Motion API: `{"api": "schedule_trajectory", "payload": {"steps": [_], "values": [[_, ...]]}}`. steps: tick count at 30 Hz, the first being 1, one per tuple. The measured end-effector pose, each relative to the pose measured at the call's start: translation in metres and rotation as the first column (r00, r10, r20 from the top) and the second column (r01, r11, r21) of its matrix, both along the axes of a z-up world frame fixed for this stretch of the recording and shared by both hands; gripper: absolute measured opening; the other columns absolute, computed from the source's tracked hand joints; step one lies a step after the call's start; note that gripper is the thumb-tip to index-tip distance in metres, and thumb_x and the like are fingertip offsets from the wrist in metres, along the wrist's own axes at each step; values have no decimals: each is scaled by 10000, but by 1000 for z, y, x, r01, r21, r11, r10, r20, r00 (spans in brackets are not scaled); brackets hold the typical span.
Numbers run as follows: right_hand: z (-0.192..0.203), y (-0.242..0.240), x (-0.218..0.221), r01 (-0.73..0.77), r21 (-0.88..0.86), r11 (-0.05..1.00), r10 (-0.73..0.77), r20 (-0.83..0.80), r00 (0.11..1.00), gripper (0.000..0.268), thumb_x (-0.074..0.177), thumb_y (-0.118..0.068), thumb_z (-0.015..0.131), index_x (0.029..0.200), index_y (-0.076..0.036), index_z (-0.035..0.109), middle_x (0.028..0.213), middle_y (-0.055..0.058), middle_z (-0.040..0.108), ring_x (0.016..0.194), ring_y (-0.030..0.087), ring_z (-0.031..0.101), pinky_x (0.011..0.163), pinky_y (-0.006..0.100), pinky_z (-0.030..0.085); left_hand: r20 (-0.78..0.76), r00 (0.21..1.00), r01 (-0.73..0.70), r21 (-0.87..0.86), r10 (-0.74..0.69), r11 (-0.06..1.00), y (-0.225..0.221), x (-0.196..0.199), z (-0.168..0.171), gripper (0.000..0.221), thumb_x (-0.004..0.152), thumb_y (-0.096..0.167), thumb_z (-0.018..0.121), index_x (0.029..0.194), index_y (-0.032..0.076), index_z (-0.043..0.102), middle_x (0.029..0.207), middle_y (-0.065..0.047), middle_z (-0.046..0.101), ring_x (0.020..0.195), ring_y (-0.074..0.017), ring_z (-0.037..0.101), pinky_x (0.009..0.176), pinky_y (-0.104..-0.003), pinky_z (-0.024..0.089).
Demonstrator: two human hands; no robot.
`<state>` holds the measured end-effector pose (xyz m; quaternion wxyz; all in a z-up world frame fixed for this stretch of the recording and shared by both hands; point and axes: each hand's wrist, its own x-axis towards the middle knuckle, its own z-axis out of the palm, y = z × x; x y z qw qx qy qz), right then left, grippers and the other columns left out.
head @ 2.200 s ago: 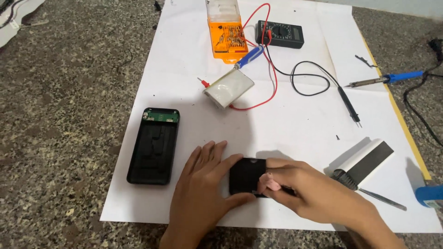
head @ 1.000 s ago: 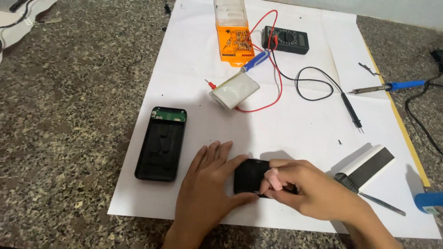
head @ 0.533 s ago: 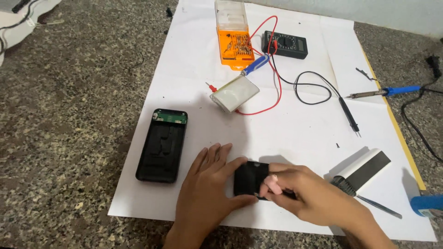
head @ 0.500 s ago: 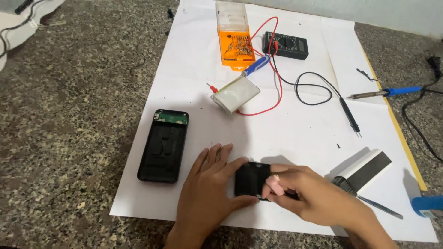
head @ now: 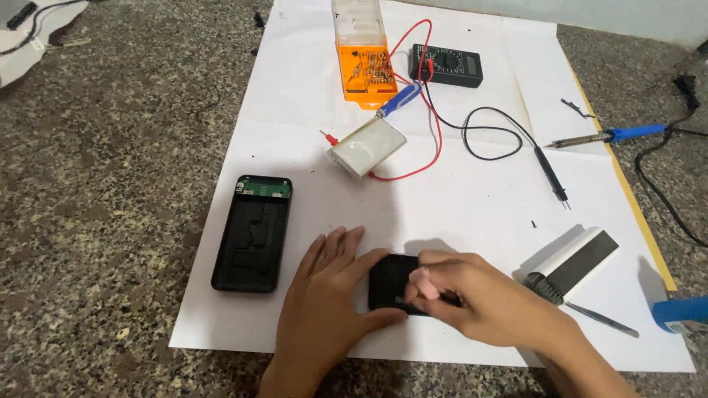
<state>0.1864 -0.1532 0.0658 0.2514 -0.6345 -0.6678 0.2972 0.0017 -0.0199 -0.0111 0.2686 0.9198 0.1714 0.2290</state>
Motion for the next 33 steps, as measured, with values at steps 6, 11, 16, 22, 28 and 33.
{"api": "schedule_trajectory", "payload": {"steps": [6, 11, 16, 22, 28, 33], "values": [[-16, 0, 9, 168, 75, 983, -172, 53, 984, 324, 979, -113, 649, 718, -123, 457, 791, -14, 634, 666, 135, 612, 624, 283, 459, -26, 1000, 14, 9, -14, 1000, 0, -2, 4, 723, 764, 559, 858, 1355, 195, 658, 1493, -143, 545, 1415, -334, 433, 1204, -474, 242], [-16, 3, 1, 154, 78, 985, -162, 115, 980, 236, 1033, -181, 498, 1012, -70, 706, 901, 52, 634, 776, 232, 666, 714, 309, 513, -3, 1000, -3, 34, 3, 999, -1, -1, 0, 743, 716, 546, 895, 1334, 204, 665, 1474, -135, 573, 1401, -327, 460, 1201, -474, 264], [-4, 0, -3, -1, -15, 1000, 2, 52, 999, 221, 1030, -97, 545, 818, -120, 487, 823, 25, 512, 749, 236, 554, 707, 326, 454, 5, 1000, -7, 44, 6, 999, 0, 0, 0, 778, 693, 552, 914, 1336, 201, 655, 1477, -138, 572, 1396, -327, 469, 1203, -467, 264], [-13, 4, 2, 90, 94, 992, -92, 17, 996, 272, 1042, -175, 544, 781, -104, 563, 785, 7, 557, 684, 187, 570, 668, 303, 462, -7, 1000, 0, 41, 1, 999, 0, 0, -1, 775, 697, 533, 915, 1343, 201, 646, 1475, -135, 570, 1405, -321, 455, 1201, -472, 254], [-12, 5, -4, 118, 89, 989, -128, 115, 985, 260, 1050, -194, 475, 1014, -74, 702, 881, 48, 590, 753, 233, 655, 711, 316, 506, 36, 999, -24, 57, 22, 998, -1, 0, -1, 762, 692, 561, 903, 1327, 218, 657, 1461, -135, 592, 1385, -319, 487, 1205, -456, 273], [2, 4, -8, -31, -29, 999, 32, 27, 999, 251, 1002, -114, 580, 781, -137, 464, 783, -14, 564, 741, 221, 535, 716, 321, 451, 21, 1000, -10, 12, 10, 1000, -1, 0, -1, 760, 680, 534, 924, 1303, 191, 655, 1473, -147, 576, 1399, -337, 472, 1194, -471, 272]]}}
